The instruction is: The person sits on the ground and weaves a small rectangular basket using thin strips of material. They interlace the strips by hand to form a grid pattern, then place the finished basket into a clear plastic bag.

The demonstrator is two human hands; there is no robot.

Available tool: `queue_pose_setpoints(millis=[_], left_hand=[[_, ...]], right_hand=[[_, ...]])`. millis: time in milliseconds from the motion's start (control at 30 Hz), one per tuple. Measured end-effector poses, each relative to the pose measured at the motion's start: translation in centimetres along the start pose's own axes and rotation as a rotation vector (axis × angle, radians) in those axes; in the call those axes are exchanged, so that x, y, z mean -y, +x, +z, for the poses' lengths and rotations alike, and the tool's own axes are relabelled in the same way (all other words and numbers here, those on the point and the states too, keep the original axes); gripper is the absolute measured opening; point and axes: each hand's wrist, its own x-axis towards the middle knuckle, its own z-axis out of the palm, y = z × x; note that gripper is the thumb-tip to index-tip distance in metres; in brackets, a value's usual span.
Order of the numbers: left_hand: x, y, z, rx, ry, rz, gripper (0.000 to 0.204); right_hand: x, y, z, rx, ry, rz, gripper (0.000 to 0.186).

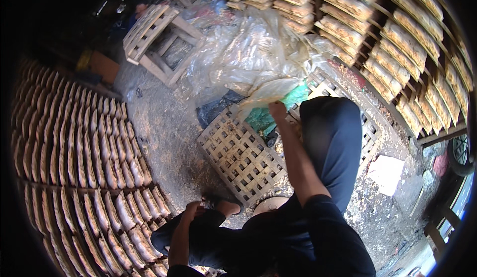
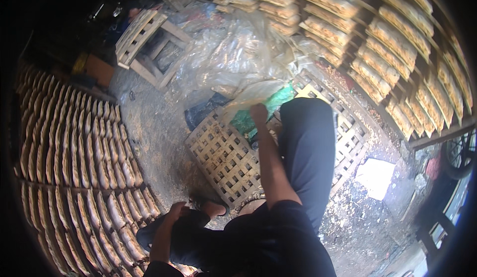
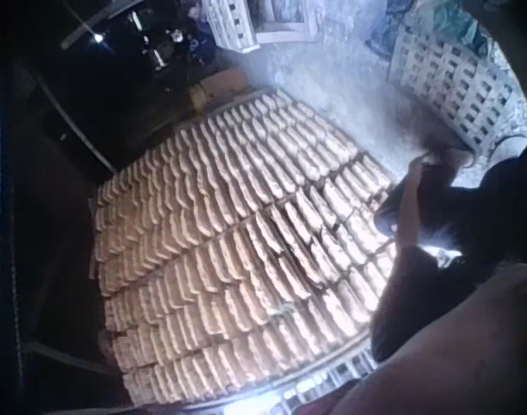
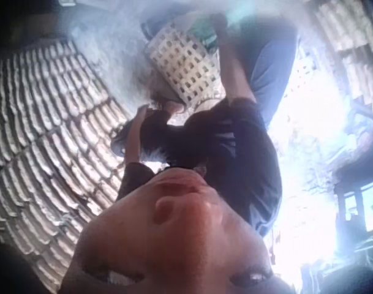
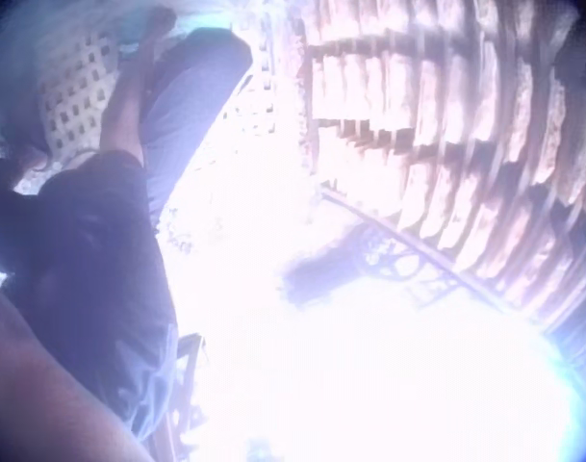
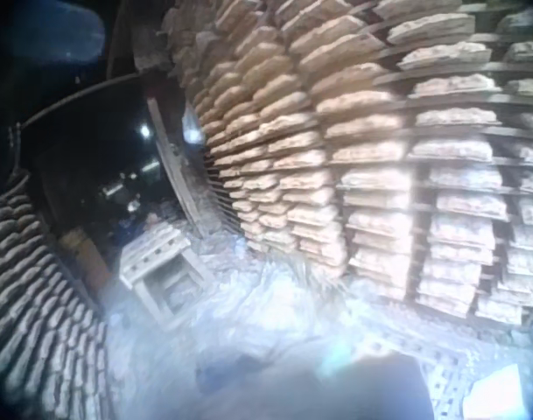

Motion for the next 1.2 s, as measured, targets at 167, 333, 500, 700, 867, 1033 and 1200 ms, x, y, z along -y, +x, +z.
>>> queue_pose_setpoints(millis=[167,333,500,700,867,1033,1200], left_hand=[[4.1,-1.9,0.3,-0.12,0.033,0.131,0.036],[1.1,-5.2,7.6,0.127,-0.017,0.176,0.037],[0.5,-5.9,10.5,0.338,-0.077,0.098,0.038],[-5.6,-6.9,16.3,0.33,-0.194,0.135,0.042],[-8.0,-4.5,14.9,0.404,-0.409,0.311,0.071],[-12.8,-6.7,16.6,0.516,-0.967,0.425,0.086],[-14.3,-6.1,23.0,0.136,-0.827,0.582,0.08]], right_hand=[[7.0,-6.8,0.4,0.254,0.107,0.049,0.034],[5.9,-8.2,1.7,0.25,-0.027,-0.131,0.031],[10.9,-10.8,3.5,0.259,0.119,0.066,0.029],[23.3,-13.6,1.6,0.351,0.426,-0.06,0.015],[30.2,-19.0,-2.0,0.757,0.737,-0.092,0.015],[32.7,-22.2,-5.0,1.026,0.848,0.168,0.009],[33.0,-21.4,-7.4,1.043,0.751,0.143,0.008]])
